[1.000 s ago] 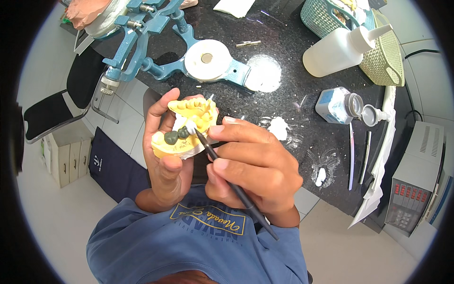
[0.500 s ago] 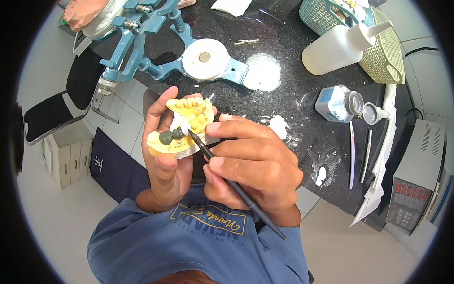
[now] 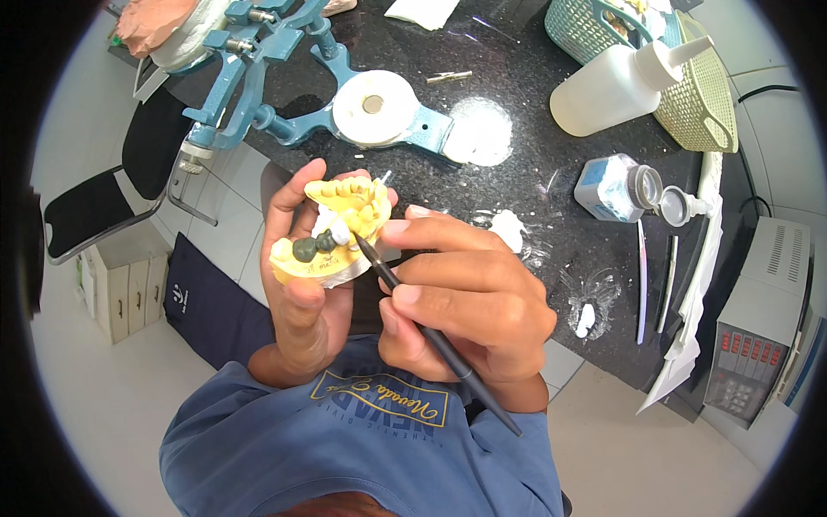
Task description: The person holds a plaster dental model and uses a small brush to apply a dark liquid coating to specific teeth surfaces, occasionally wiping the model with a paper towel and comparing the fit against an articulator.
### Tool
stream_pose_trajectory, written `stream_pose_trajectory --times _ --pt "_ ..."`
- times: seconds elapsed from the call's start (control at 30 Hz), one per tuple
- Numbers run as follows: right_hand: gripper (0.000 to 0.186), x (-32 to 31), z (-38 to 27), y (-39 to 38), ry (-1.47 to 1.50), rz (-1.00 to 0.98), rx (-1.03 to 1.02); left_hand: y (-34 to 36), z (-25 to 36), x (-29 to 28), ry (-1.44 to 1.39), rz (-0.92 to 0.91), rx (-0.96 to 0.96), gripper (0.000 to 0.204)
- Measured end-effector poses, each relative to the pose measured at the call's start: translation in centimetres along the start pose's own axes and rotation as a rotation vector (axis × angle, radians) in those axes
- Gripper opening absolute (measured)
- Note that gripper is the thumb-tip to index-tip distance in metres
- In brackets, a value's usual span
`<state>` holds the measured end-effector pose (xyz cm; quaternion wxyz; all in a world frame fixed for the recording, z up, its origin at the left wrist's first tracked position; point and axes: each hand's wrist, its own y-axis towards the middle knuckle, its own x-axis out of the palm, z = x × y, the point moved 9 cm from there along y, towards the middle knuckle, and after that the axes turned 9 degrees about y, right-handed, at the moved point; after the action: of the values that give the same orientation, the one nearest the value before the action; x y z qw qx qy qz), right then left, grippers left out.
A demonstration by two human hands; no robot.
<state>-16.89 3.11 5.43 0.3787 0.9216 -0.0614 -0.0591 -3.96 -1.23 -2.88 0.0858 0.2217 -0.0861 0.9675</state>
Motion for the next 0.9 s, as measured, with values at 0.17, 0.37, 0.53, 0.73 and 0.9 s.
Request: stream_pose_trajectory --times 0.17,0.37,0.53,0.73,0.9 --pt "0.022 0.53 -0.02 0.02 -0.048 -0.081 0.002 -0.11 -0.34 -0.12 -0.019 0.007 0.014 0.105" --pt "0.027 0.1 -0.01 -0.05 -0.017 -0.001 -0.014 -0.14 0.03 -0.02 0.0 0.029 0.065 0.104" --pt "0.027 0.19 -0.09 -0.09 -0.038 -0.003 -0.021 -0.21 0.02 -0.04 0.001 0.032 0.08 0.104" --pt "0.028 -0.03 0.06 -0.02 0.012 0.0 0.001 -0.25 -0.01 -0.08 0.002 0.023 0.106 0.104" --pt "0.028 0.0 0.26 -0.38 0.037 0.015 0.018 -0.19 0.36 -0.18 -0.11 -0.09 0.235 0.093"
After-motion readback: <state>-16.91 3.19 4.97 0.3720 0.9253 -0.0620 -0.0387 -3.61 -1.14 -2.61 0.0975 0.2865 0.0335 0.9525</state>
